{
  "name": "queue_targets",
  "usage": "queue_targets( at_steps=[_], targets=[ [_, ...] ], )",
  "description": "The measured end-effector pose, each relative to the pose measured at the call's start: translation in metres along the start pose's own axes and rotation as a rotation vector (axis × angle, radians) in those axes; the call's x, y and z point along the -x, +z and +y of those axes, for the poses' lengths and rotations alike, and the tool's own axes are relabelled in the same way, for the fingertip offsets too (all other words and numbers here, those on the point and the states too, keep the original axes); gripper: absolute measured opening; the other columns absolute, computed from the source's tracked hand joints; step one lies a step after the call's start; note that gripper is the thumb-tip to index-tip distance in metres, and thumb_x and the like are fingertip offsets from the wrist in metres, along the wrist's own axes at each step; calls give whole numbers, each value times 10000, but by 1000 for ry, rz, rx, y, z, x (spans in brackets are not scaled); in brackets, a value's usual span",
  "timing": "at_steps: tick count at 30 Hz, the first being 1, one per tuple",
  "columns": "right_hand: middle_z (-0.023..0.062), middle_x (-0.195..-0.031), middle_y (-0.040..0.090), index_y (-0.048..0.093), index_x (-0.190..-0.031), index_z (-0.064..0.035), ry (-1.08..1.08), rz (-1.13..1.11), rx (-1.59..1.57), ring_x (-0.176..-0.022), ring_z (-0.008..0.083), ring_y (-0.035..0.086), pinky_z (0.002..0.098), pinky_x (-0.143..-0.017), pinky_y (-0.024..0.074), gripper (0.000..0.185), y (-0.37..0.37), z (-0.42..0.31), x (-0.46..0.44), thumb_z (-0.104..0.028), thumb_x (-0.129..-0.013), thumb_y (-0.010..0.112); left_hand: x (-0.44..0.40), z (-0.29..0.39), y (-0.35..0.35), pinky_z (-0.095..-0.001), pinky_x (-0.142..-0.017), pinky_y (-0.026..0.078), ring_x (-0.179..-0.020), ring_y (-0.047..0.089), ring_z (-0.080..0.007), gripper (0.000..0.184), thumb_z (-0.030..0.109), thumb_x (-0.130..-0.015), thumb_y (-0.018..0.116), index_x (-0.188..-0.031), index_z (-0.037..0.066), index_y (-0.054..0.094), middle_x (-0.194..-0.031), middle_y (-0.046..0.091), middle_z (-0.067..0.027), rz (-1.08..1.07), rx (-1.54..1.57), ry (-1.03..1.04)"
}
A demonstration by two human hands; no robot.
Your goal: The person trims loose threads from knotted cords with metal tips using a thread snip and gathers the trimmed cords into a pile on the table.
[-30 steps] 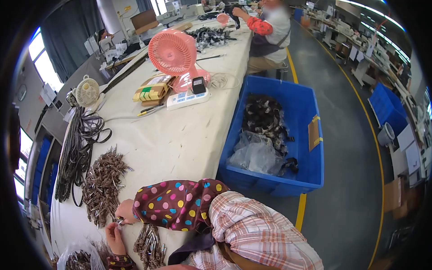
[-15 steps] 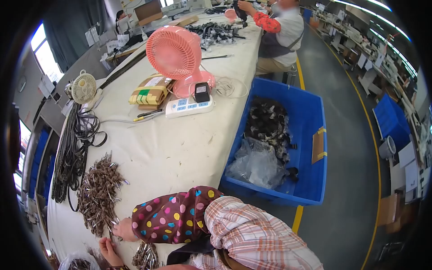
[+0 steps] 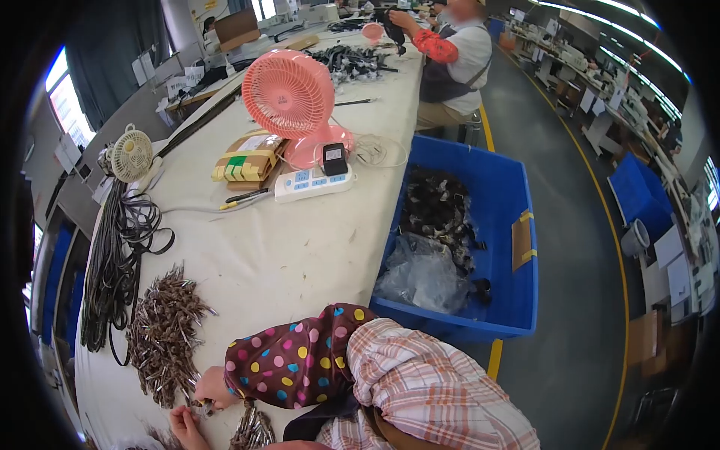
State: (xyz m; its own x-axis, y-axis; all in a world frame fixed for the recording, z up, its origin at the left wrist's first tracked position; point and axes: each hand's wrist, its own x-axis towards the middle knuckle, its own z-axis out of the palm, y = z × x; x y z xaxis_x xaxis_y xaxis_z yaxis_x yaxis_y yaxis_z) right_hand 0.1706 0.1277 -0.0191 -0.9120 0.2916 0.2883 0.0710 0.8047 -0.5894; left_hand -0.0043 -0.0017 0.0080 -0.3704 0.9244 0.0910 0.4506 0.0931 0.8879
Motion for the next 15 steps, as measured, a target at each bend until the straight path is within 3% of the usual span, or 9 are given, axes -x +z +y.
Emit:
queue_targets(
  at_steps=[4,7,10,15],
  targets=[
    [78,-866,574,575,-864,-81,7,-27,52,-832,289,601,412,-687,486,251,-3,-3,-3,-232,-688,670,9,22,5,-255,-748,465,-856,552,-151,197,80,-911,513,-1087,10,566,-977,599,-83,-45,-62,86],
    [88,-811,591,590,-815,-75,53,-1,27,-803,298,605,415,-681,482,213,-4,-5,-3,-233,-692,663,4,1,-1,-272,-779,469,-870,555,-167,223,90,-911,522,-1118,19,565,-1013,601,-110,-84,-37,66],
    [92,-785,605,604,-799,-73,78,30,27,-780,303,608,416,-674,476,207,-2,-6,-4,-242,-696,667,-4,-24,3,-160,-622,357,-709,443,-30,72,99,-934,485,-975,55,524,-852,534,17,-34,158,37],
    [83,-755,622,624,-818,-112,82,95,49,-761,298,613,416,-650,467,216,4,-3,-5,-292,-709,674,-4,-22,2,-177,-634,374,-708,459,-51,74,71,-923,486,-954,28,538,-868,554,-12,-75,144,79]
  ],
)
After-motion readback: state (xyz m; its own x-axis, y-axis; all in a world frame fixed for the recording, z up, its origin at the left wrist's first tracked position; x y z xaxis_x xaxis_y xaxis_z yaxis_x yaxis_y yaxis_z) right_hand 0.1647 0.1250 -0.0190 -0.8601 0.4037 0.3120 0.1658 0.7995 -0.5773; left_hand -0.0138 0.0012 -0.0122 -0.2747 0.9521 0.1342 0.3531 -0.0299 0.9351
